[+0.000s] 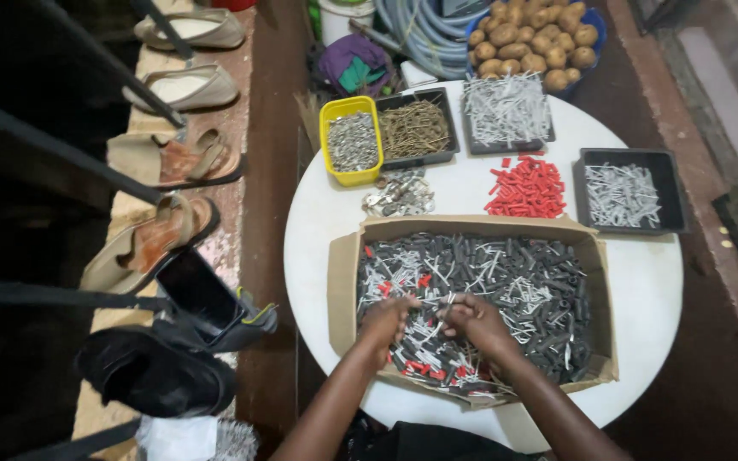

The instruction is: The person sorts a mixed pile of metal fasteners, including nails and wall anchors, from a cardboard box into separate containers on a white table. The hands pick up individual items and place them into yellow and black trays or directly onto the table surface.

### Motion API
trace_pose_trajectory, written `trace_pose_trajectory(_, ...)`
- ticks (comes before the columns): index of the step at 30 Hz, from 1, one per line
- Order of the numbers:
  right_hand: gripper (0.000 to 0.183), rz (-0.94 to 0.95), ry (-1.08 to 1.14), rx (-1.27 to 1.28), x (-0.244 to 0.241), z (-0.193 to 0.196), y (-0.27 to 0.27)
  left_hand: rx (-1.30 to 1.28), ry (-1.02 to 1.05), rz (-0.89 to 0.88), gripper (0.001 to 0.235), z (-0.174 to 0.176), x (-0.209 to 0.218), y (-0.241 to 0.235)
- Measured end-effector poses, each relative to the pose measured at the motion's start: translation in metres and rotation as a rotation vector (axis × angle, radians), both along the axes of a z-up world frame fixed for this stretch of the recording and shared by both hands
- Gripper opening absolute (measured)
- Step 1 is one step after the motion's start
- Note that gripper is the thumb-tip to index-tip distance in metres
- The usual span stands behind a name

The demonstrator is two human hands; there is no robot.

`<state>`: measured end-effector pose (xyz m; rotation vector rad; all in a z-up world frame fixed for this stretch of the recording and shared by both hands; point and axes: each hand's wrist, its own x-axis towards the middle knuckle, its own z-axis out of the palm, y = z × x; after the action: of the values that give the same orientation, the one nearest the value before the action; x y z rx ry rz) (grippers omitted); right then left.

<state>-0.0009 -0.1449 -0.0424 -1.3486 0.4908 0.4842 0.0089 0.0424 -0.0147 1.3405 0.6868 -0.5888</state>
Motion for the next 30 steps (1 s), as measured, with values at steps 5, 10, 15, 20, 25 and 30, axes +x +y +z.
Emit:
trace_pose_trajectory(5,0.021,-0.128,0.038,-0.004,-0.001,-0.027,-0.013,0.153,-0.202,-0.394,0.039,-0.108,-0.007,-0.039)
trace_pose_trajectory(10,0.029,-0.160,0.155,-0.085,-0.001,-0.018,-0.028,0.353,-0.298,-0.763,0.037,-0.086,-0.007,-0.050)
trace_pose_trajectory(15,0.030,-0.292,0.098,-0.002,0.009,-0.019,-0.043,0.277,-0.307,-0.785,0.027,-0.027,0.013,-0.061)
trace_pose_trajectory(20,0.021,-0.329,0.043,0.092,0.017,-0.017,-0.054,-0.152,-0.221,-0.666,0.028,0.035,0.028,-0.054)
trace_pose_trajectory(25,0.023,-0.324,0.015,0.183,0.027,-0.010,-0.053,-0.620,0.045,-0.552,0.019,0.001,0.033,-0.050)
trace_pose_trajectory(30,0.030,-0.081,0.188,-0.095,0.028,0.046,-0.047,-0.306,-0.010,-0.684,0.033,0.007,0.036,-0.058)
